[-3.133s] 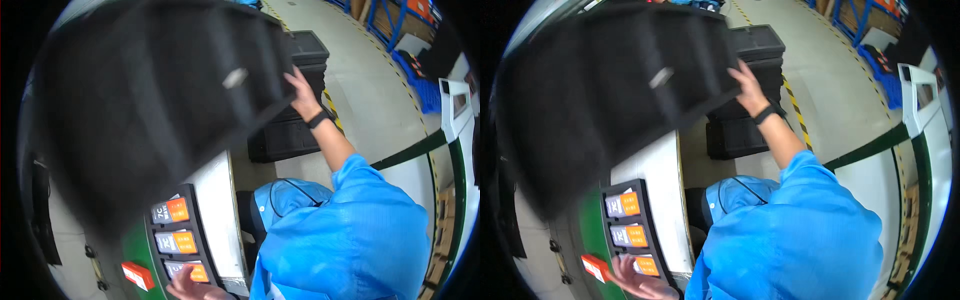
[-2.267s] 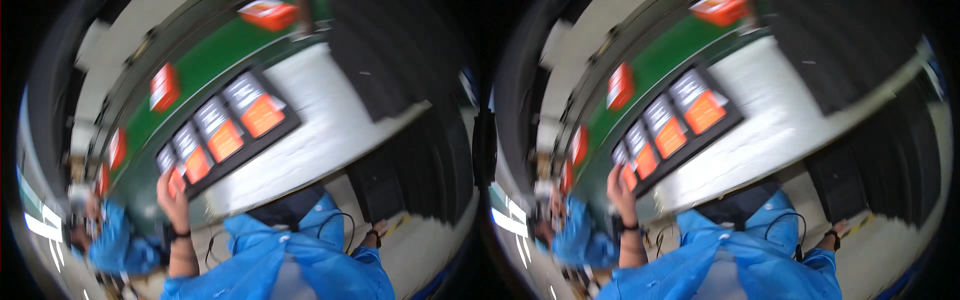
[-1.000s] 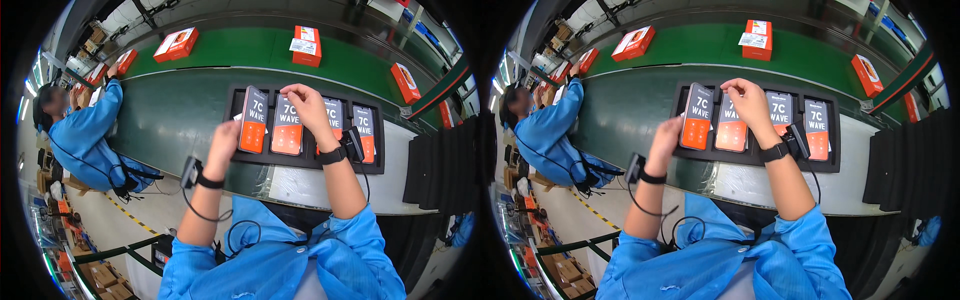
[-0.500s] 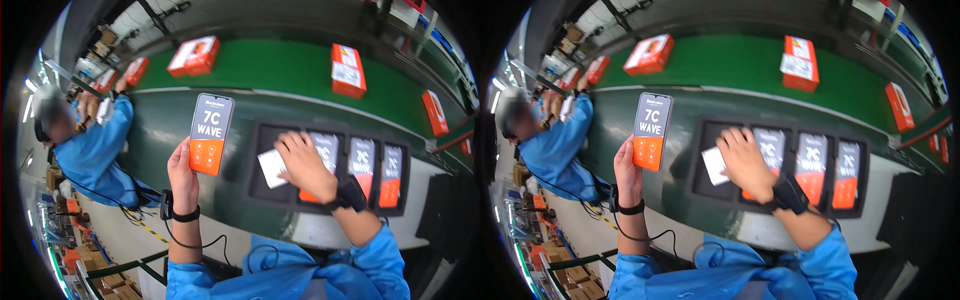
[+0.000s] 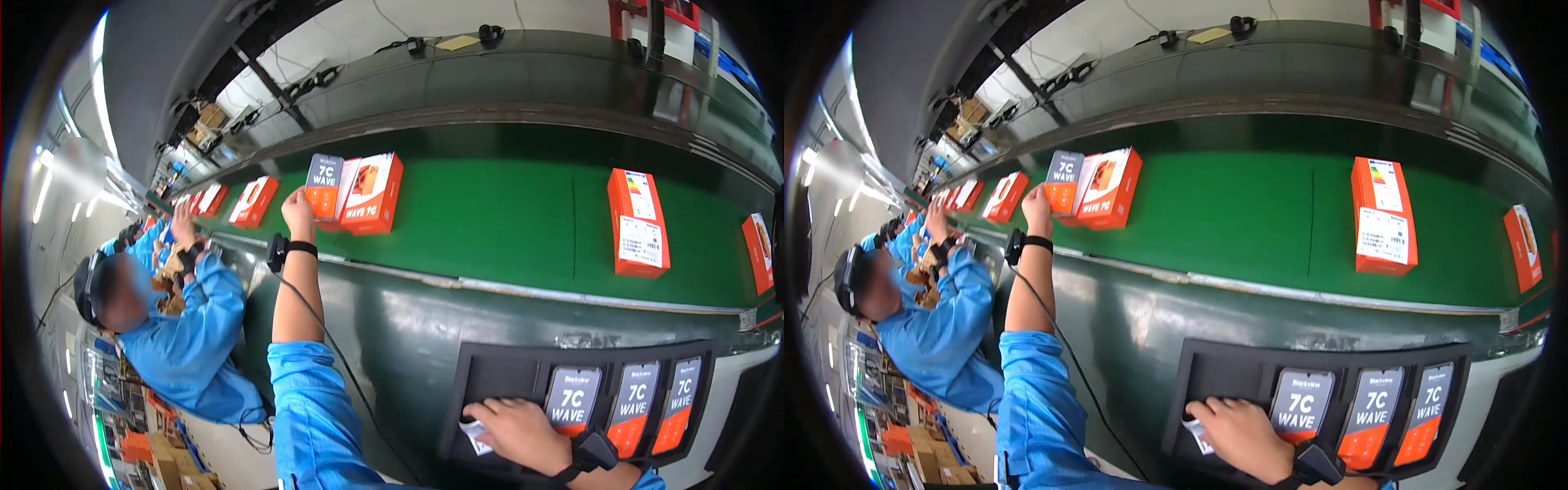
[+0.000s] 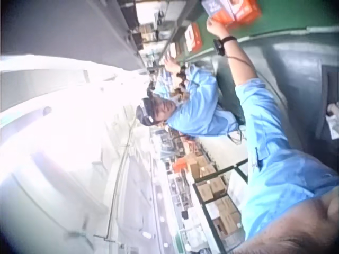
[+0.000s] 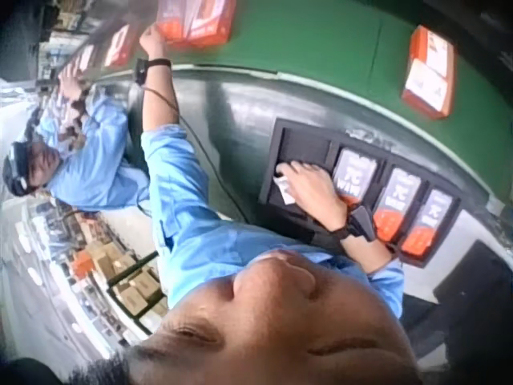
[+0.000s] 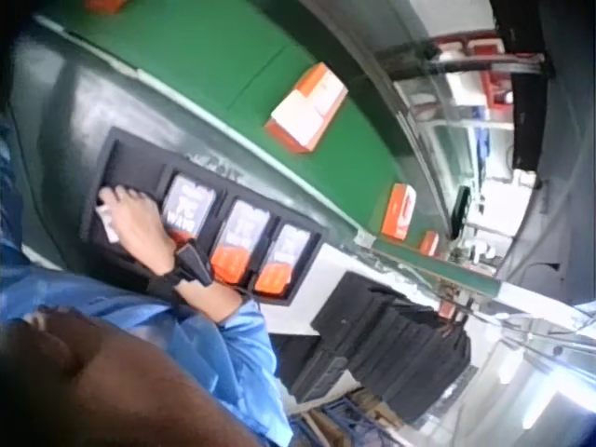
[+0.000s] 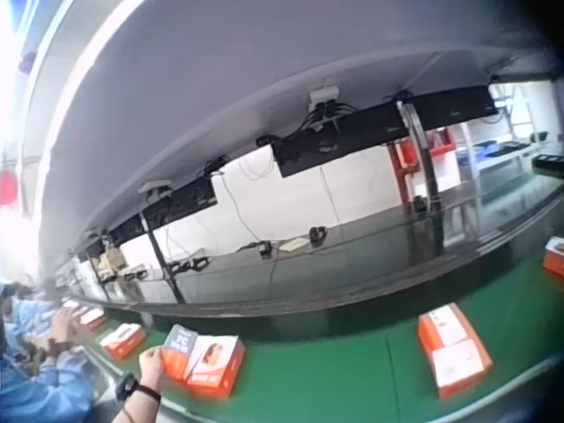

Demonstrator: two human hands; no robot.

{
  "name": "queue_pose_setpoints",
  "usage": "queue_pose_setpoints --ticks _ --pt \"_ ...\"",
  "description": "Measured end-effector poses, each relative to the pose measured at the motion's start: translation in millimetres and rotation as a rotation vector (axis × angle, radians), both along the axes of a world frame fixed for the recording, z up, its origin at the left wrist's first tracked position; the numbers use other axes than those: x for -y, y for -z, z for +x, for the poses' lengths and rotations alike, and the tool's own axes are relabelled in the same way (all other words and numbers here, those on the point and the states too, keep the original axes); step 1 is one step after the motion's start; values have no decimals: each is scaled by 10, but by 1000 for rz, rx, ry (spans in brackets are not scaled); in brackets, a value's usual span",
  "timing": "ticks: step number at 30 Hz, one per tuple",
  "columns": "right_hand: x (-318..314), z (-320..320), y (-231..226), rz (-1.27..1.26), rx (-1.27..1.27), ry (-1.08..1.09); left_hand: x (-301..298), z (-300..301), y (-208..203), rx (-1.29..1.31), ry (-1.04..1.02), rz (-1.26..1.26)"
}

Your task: Placing labels on mobile phone boxes and organizing them on an assembly line.

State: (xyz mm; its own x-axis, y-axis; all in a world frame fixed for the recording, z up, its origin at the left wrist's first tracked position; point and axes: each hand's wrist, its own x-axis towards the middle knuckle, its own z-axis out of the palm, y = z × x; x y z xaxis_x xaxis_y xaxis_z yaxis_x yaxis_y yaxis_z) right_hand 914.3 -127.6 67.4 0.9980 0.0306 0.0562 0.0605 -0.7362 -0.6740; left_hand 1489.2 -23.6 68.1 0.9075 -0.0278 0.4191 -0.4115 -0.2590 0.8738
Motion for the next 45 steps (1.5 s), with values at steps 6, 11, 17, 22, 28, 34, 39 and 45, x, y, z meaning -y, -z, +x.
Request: queue_pose_setpoints --ticks 6,11,17,22,28,34,39,45 --pt "-48 108 -184 131 -95 118 193 181 290 228 -130 577" --pt "-81 314 -103 46 -62 10 489 -358 317 618 -96 1005" --pt "-129 313 -43 72 -17 -7 999 -1416 209 377 129 1135" --pt "-139 278 -4 49 12 13 1067 -1519 -60 205 197 1084" --pt "-166 182 25 34 24 45 702 -970 -606 493 12 946" --pt "-169 176 119 59 81 41 312 -411 -238 223 171 929" --pt "-160 170 147 46 83 60 677 -598 -182 198 125 1036" --pt "-150 179 113 34 61 62 968 -1004 -250 53 19 1260"
